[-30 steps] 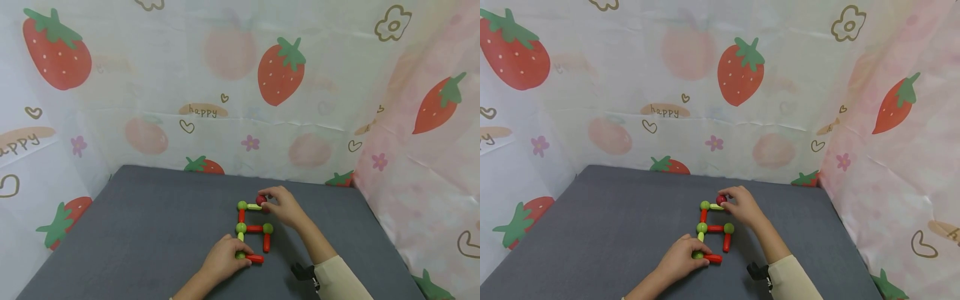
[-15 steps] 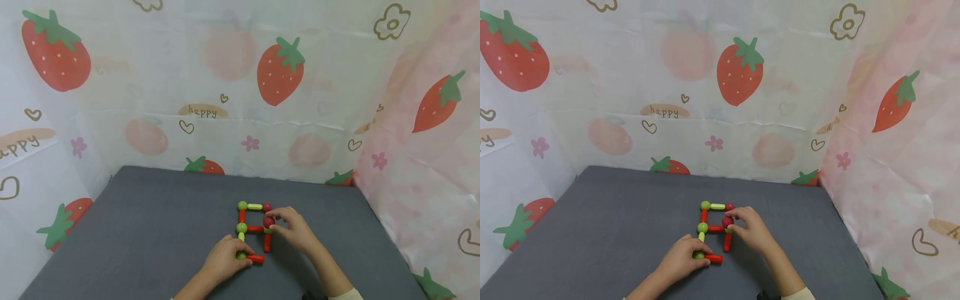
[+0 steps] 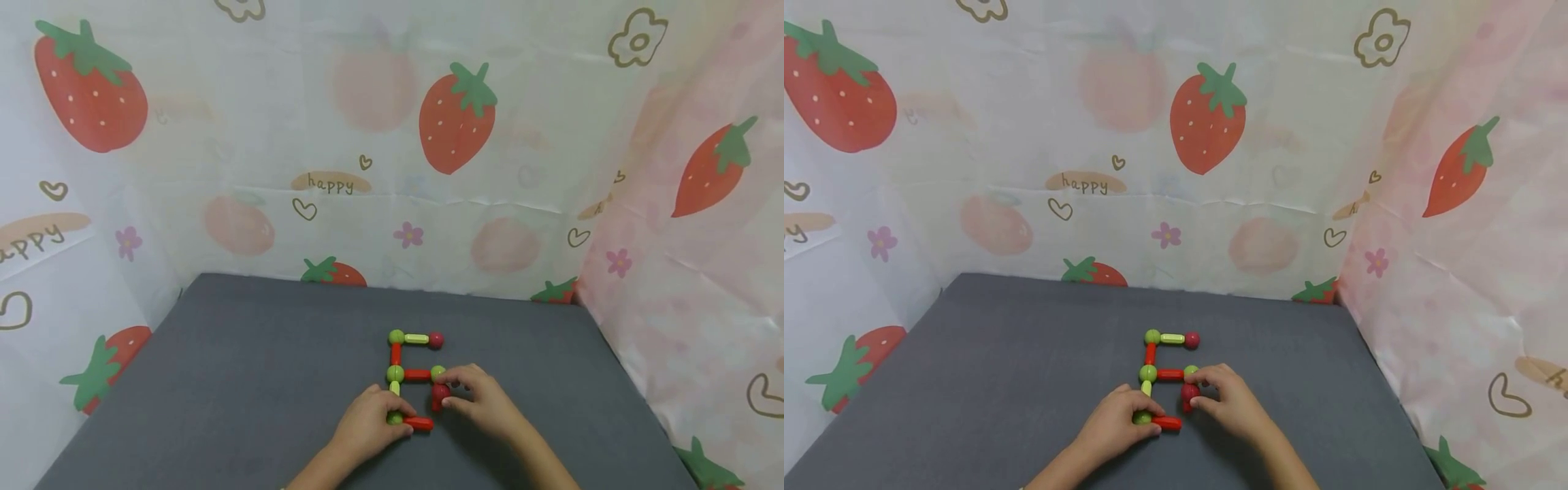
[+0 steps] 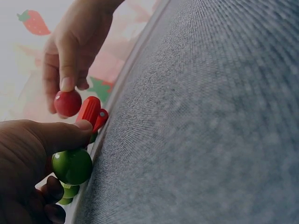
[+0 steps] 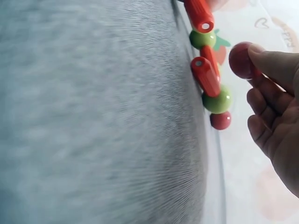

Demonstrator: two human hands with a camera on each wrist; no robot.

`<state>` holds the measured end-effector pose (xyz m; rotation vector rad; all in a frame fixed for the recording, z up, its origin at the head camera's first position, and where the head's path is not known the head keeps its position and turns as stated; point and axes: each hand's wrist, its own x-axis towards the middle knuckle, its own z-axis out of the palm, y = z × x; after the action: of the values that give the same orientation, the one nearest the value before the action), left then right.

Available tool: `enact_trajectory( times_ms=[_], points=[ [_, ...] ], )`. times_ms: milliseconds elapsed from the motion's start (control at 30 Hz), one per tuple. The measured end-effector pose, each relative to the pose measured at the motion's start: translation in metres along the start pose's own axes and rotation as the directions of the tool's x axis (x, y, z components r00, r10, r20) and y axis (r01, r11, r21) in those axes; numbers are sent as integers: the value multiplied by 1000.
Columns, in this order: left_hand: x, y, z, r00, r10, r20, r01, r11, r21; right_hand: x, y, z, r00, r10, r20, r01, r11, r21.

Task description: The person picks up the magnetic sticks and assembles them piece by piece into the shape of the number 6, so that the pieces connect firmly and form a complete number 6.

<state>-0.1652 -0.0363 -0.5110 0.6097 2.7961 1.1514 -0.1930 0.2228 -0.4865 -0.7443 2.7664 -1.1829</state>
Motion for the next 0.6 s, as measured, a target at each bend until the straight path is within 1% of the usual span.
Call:
enact_trajectory(
  times_ms=[200,333,600],
  points=[
    [0,1,0,1000,18,-25,-18,1000,8,-8,2,1,999,29,27,-29,999,13],
    [0,1,0,1000,16,-15,-16,1000,-4,-12,5,0,999,28,47,-29,999,20],
    [1,-1,1,1000,13,-16,-13,1000,-1,-19,6,0,986,70,150,-78,996,51]
  ],
)
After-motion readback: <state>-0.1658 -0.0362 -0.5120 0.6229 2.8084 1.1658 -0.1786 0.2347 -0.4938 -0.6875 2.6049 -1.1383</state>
